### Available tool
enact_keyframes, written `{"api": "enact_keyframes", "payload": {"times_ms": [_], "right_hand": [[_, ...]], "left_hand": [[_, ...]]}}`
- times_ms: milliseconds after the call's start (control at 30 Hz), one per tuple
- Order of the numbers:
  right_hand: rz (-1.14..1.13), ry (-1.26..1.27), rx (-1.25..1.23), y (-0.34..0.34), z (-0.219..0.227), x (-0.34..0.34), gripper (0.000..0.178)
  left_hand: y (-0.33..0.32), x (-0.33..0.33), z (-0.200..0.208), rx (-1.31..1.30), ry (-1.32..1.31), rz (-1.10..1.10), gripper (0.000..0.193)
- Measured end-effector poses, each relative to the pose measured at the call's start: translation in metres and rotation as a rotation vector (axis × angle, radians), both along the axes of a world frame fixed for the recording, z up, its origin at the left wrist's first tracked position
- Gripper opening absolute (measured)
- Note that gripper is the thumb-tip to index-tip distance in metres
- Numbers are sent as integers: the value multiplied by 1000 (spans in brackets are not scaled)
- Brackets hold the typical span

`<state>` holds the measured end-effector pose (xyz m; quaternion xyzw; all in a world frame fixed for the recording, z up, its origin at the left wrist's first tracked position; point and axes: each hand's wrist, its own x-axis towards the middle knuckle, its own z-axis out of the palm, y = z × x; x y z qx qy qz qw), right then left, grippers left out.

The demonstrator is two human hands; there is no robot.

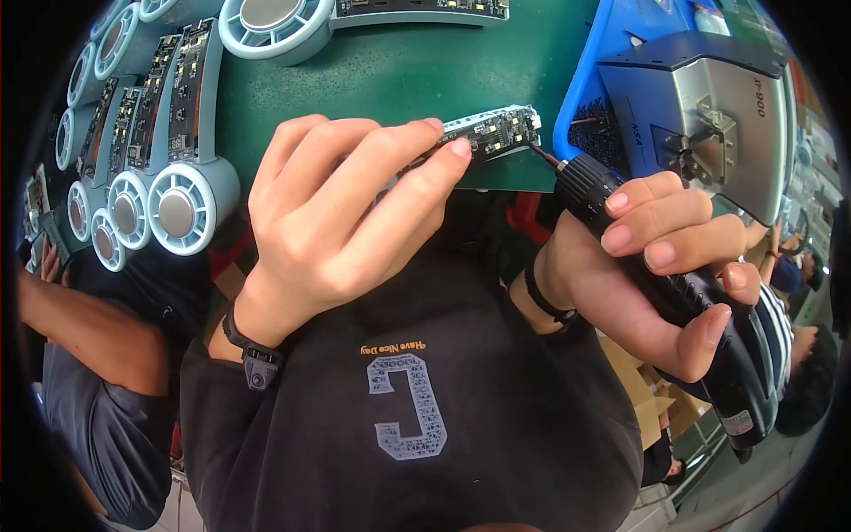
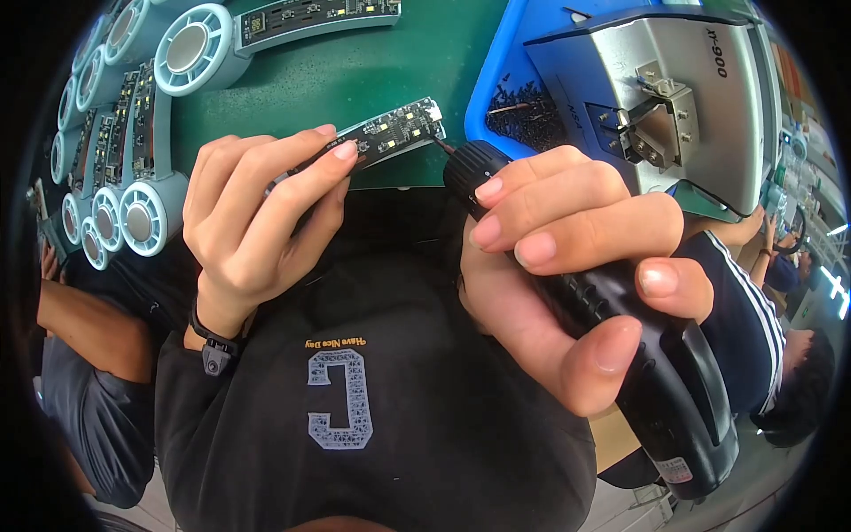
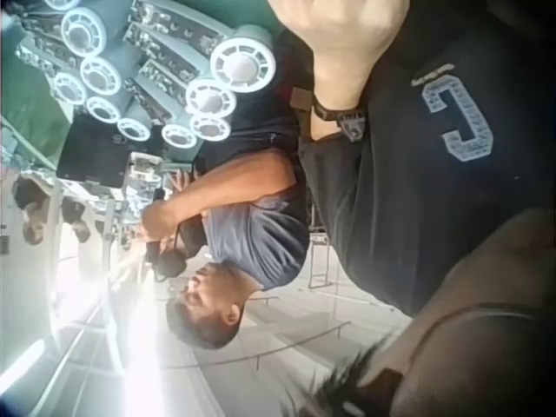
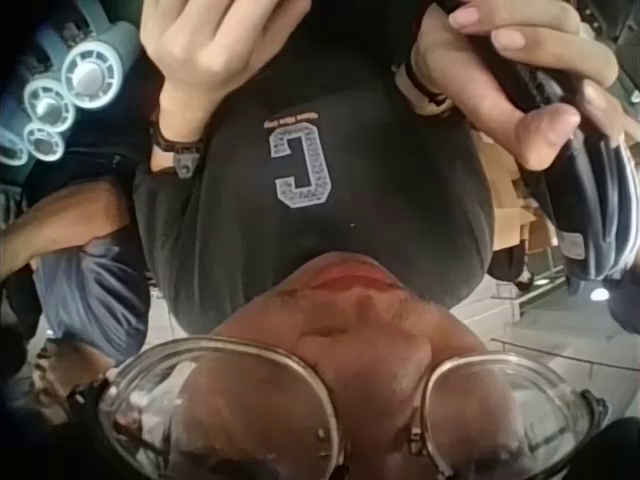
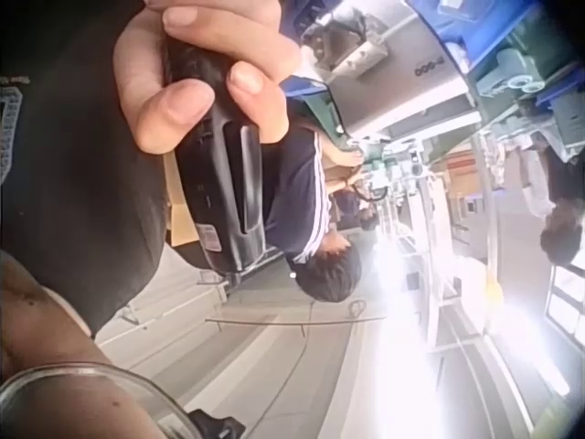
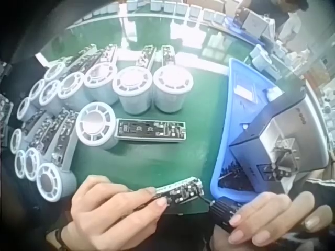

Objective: The person picks up a circuit board and a fan housing, fits them together, and drives screws into the assembly using a power screwdriver. They repeat this process for another set of components, occasionally picking up screws from a dispenser.

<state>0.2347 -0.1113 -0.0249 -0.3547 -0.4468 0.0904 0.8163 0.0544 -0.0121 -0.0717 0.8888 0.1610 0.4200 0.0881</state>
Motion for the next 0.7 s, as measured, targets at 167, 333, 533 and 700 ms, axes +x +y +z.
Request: {"api": "enact_keyframes", "payload": {"times_ms": [167, 333, 533, 700], "right_hand": [[7, -15, -2, 2, 2, 0, 41], [18, 19, -23, -1, 5, 1, 40], [-186, 20, 28, -30, 37, 19, 37], [-323, -202, 32, -43, 73, 63, 40]], "left_hand": [[1, -4, 5, -11, -5, -35, 32], [-3, -9, 14, -145, 90, -34, 34], [1, -8, 22, -182, 135, -92, 35], [-3, -3, 31, -220, 171, -83, 34]]}}
